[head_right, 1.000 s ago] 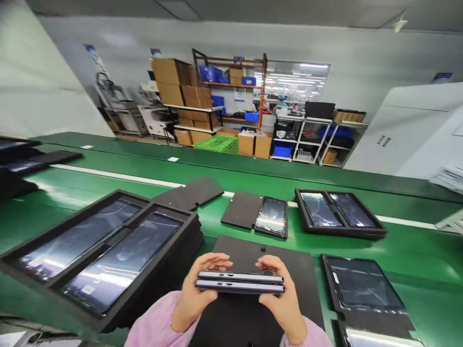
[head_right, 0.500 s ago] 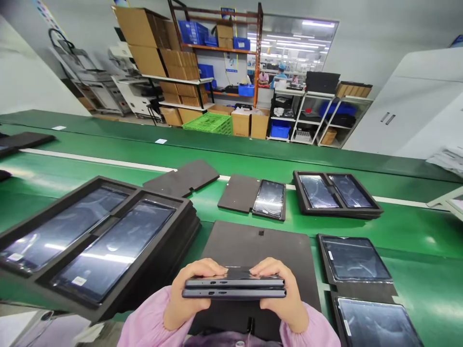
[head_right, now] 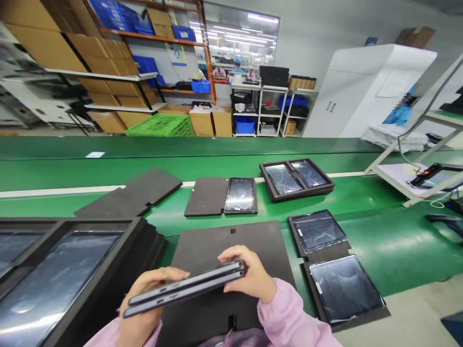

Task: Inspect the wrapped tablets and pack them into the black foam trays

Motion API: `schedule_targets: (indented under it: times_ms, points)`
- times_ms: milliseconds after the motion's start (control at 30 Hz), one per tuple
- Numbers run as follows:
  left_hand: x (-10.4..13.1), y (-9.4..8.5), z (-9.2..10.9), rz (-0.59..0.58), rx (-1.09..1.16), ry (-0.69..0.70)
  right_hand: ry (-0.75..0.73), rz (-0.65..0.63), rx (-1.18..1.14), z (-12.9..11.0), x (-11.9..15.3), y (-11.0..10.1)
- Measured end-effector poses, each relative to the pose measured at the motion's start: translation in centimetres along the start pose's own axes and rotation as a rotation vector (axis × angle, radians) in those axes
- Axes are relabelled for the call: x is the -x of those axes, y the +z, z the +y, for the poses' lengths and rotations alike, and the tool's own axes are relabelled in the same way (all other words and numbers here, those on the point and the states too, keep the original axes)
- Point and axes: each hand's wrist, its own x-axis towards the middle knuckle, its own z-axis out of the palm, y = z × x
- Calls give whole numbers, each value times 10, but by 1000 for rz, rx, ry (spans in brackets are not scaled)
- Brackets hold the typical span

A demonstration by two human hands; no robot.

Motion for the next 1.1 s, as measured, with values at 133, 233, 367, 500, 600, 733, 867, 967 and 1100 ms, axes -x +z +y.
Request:
schedule_targets:
  times_ms: [133, 233, 367, 500, 600, 733, 867, 967, 1100]
  points:
    - [-26, 10, -30, 330, -91, -262, 327, 27, 353, 20, 6, -7]
    - [-41, 33, -44, 377, 6, -451, 307, 32, 544, 2, 3, 2]
    - [-40, 74, -61, 302, 42, -614, 389, 34, 694, -37, -9, 26]
    - [-42, 95, -61, 291, 5, -421, 505, -30, 743, -40, -18, 40]
    - [-57, 88, -46, 176, 44, -269, 501, 13, 582, -20, -25, 40]
    - [-76, 72, -33, 136, 35, -237, 476, 180, 231, 6, -49, 36]
    - [-85, 66, -27, 70, 81, -251, 483, 230, 88, 14, -82, 31]
    - [-91, 67, -20, 41, 118, -290, 541, 158, 87, 14, -97, 27]
    - [-97, 68, -12, 10, 131, -310, 543, 115, 81, 13, -98, 22]
